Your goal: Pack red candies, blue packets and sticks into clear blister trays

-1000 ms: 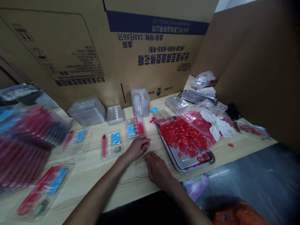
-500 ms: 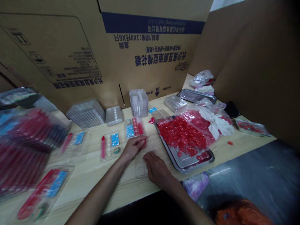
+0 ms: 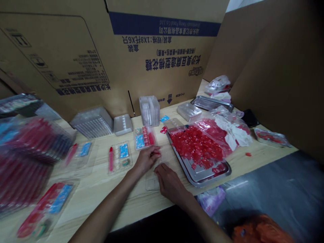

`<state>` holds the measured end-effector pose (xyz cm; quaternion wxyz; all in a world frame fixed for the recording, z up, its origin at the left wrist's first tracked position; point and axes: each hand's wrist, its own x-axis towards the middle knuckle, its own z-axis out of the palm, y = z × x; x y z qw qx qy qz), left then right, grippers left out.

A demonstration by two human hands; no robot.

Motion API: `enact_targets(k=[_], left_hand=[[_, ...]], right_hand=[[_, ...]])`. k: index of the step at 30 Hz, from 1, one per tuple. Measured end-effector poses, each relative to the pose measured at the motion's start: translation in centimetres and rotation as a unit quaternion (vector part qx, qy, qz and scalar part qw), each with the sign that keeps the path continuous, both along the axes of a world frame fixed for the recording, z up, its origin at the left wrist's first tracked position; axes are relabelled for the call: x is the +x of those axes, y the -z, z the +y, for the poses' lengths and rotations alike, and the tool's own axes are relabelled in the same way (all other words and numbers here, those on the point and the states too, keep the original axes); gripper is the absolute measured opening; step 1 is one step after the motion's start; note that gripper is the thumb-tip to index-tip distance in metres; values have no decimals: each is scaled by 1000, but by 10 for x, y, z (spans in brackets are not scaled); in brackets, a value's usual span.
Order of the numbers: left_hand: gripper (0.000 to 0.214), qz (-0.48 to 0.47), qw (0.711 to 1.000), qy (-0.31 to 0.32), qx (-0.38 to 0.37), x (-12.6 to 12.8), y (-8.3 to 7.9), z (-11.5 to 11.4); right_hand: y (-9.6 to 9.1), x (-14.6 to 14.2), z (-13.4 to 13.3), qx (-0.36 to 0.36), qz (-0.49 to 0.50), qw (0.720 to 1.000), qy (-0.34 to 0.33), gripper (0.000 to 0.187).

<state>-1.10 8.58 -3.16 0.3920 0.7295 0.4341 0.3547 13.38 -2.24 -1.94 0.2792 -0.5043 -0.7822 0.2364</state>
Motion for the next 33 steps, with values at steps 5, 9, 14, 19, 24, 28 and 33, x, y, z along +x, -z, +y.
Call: enact_targets(k=[5, 9, 14, 19, 24, 28, 33], left_hand=[[16, -12, 1000, 3, -4, -1, 7, 1], [23, 36, 989, 89, 114, -3, 12, 9], [25, 68, 972, 148, 171, -1, 13, 16], [24, 78, 975, 86, 192, -2, 4, -1], [30, 18, 997, -56, 41, 5, -19, -38], [32, -101, 985, -45, -129, 17, -28, -59], [37, -253, 937, -64, -234, 18, -28, -62]], right_hand=[[-1, 0, 2, -4, 4, 1000, -1, 29], [1, 1, 3, 1, 3, 1000, -13, 28], [3, 0, 4, 7, 29, 999, -12, 26], [5, 8, 7, 11, 127, 992, 1, 23], [6, 20, 14, 39, 234, 969, 62, 37], [1, 15, 15, 17, 254, 965, 59, 31], [2, 7, 16, -18, 295, 951, 85, 28]])
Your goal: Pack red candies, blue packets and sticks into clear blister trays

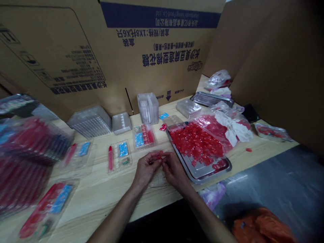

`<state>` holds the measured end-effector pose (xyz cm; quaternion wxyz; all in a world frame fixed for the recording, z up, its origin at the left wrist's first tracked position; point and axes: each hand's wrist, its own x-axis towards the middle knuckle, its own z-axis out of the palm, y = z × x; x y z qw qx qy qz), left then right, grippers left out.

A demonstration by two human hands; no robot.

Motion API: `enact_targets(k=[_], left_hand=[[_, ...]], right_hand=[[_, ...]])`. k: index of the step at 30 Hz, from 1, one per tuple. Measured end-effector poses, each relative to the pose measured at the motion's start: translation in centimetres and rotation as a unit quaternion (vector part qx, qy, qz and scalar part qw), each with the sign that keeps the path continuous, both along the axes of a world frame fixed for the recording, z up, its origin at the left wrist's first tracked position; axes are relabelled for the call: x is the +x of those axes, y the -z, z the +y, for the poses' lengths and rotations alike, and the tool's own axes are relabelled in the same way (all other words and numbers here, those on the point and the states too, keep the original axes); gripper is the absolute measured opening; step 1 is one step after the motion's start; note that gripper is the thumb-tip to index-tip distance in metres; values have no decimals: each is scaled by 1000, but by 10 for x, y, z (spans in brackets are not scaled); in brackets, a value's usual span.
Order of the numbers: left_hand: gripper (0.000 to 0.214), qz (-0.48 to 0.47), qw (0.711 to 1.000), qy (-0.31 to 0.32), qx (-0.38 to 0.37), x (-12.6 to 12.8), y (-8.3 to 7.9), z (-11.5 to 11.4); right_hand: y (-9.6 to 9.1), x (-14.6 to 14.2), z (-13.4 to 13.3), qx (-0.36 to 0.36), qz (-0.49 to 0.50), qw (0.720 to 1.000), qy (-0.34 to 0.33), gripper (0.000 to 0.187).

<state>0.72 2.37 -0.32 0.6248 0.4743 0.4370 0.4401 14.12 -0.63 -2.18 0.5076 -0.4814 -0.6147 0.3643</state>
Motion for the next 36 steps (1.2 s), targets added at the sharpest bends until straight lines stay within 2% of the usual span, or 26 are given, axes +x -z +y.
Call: enact_targets(k=[3, 7, 11, 14, 18, 22, 26, 29, 32, 36], left_hand=[[38, -50, 997, -1, -50, -4, -1, 1], [44, -78, 994, -18, -73, -6, -2, -2], [40, -61, 996, -14, -57, -4, -4, -7], [41, -41, 998, -34, -32, -2, -5, -9], [37, -67, 994, -64, -50, -2, -4, -9], [37, -85, 993, -46, -70, -2, -8, -11], [37, -54, 996, -52, -45, -4, -9, -13], [37, -49, 995, -73, -45, -7, -6, -12], [35, -38, 998, -47, -36, -11, -2, -11], [29, 24, 999, -29, 20, -11, -2, -13]], right_hand=[[2, 0, 2, -19, 11, 1000, -4, 21], [-4, -2, 2, 7, -14, 1000, 9, 15], [-11, -6, -1, 34, -101, 993, 41, 14], [-11, -7, -2, 48, -126, 990, 50, 14], [-8, -6, -1, 39, -75, 996, 31, 17], [-9, -5, -2, 13, -47, 998, 34, 16], [-12, -7, -3, 26, -72, 997, 30, 4], [-12, -6, -1, 10, -40, 999, 1, 4], [-11, -5, 1, -2, -15, 1000, -6, 4], [-10, -6, 1, 3, -39, 999, 3, 5]])
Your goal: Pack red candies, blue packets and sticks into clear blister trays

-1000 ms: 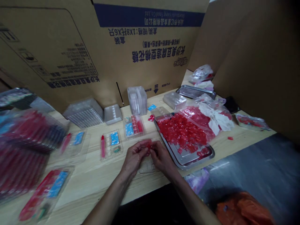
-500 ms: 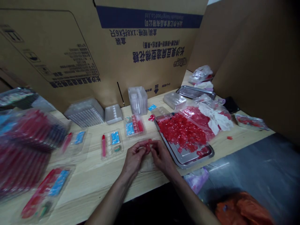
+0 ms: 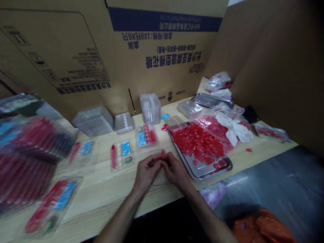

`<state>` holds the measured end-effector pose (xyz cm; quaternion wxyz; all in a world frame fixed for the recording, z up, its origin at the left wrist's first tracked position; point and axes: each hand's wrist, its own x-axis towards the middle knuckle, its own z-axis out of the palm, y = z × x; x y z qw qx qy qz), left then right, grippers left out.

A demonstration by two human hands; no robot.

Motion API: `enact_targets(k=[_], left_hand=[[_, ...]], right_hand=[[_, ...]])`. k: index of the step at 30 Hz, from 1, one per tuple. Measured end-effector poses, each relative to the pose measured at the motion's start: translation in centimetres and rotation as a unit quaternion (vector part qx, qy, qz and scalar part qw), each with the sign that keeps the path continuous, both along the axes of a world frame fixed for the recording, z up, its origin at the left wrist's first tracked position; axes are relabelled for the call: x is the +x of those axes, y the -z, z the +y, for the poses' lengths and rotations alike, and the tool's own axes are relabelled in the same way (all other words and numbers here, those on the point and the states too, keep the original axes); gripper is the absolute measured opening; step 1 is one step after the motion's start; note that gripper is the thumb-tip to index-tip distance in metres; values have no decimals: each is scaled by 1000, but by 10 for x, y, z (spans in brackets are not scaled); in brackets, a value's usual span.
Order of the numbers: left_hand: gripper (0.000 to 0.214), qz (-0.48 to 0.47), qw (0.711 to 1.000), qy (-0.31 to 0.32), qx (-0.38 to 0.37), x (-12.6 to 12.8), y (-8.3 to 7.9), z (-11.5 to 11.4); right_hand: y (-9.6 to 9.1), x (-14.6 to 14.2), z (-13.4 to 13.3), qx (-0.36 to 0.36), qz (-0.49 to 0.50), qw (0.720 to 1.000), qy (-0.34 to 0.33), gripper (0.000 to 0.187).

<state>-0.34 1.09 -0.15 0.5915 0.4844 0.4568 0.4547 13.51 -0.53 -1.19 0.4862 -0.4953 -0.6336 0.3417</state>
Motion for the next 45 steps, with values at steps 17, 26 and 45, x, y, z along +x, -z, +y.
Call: enact_targets(k=[17, 26, 45], left_hand=[[24, 170, 982, -14, 77, 3, 4, -1], [32, -91, 985, 76, -124, -5, -9, 9], [21, 330, 886, 115, 303, 8, 23, 36]], right_hand=[[3, -4, -2, 26, -123, 991, 44, 14], [0, 18, 6, 2, -73, 997, 9, 11], [-13, 94, 16, -121, -521, 839, 101, 25]])
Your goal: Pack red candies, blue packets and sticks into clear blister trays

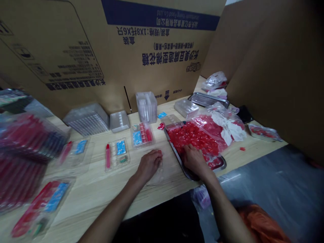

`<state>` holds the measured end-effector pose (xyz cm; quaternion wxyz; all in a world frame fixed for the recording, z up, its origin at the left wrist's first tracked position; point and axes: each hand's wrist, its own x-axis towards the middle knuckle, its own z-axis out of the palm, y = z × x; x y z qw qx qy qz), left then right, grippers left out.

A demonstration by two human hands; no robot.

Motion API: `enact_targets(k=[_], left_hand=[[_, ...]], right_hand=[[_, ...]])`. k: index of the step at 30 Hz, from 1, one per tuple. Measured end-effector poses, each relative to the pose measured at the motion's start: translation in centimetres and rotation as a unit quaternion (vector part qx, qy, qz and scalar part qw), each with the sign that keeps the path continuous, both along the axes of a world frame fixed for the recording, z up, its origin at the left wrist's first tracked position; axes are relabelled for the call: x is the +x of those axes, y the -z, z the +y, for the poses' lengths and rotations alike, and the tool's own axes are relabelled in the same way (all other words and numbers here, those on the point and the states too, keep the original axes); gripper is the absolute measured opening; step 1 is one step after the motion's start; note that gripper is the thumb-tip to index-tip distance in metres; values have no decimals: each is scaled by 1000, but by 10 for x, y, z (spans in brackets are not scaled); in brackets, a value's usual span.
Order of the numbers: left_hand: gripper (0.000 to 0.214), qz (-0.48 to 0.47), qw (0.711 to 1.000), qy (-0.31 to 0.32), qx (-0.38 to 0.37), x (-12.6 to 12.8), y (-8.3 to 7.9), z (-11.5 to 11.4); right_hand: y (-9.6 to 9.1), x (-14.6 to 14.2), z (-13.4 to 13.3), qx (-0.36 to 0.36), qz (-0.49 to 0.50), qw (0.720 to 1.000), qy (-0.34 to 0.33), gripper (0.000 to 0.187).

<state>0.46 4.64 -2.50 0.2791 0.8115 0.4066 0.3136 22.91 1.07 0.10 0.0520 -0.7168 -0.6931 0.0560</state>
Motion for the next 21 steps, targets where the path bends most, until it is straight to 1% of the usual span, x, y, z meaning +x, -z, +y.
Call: enact_targets(k=[2, 4, 7, 10, 12, 13, 14, 15, 17, 18, 19, 21], left_hand=[[21, -4, 1000, -1, -3, -2, 3, 3], [20, 0, 1000, 1, 6, -4, 4, 3], [18, 25, 999, -15, 30, -5, 2, -1], [19, 25, 998, -46, 32, -5, -3, -9], [20, -25, 997, -75, 15, -2, -9, -14], [22, -64, 994, -91, -14, 1, -13, -16], [26, -110, 987, -102, -62, 5, -16, -18], [31, -160, 974, -105, -124, 9, -19, -19], [39, -250, 934, -92, -238, 17, -25, -20], [40, -279, 918, -86, -269, 20, -27, -19], [38, -295, 910, -85, -278, 22, -28, -19], [26, -295, 914, -102, -259, 22, -30, -18]], right_hand=[[1, 2, -3, -5, 9, 1000, -13, 26], [3, 3, -4, -1, 13, 1000, -13, 22], [4, 1, -2, 23, 21, 999, 15, 17], [3, -2, 0, 75, 45, 994, 60, 16], [2, -9, -1, 130, 83, 986, 61, 15], [2, -14, -2, 157, 114, 980, 45, 15], [2, -20, -3, 180, 152, 972, 19, 15], [3, -27, -4, 195, 194, 961, -10, 15], [5, -43, -6, 205, 268, 939, -61, 14], [7, -51, -7, 204, 295, 931, -75, 13], [8, -58, -7, 202, 314, 924, -79, 12], [10, -70, -8, 197, 343, 916, -70, 11]])
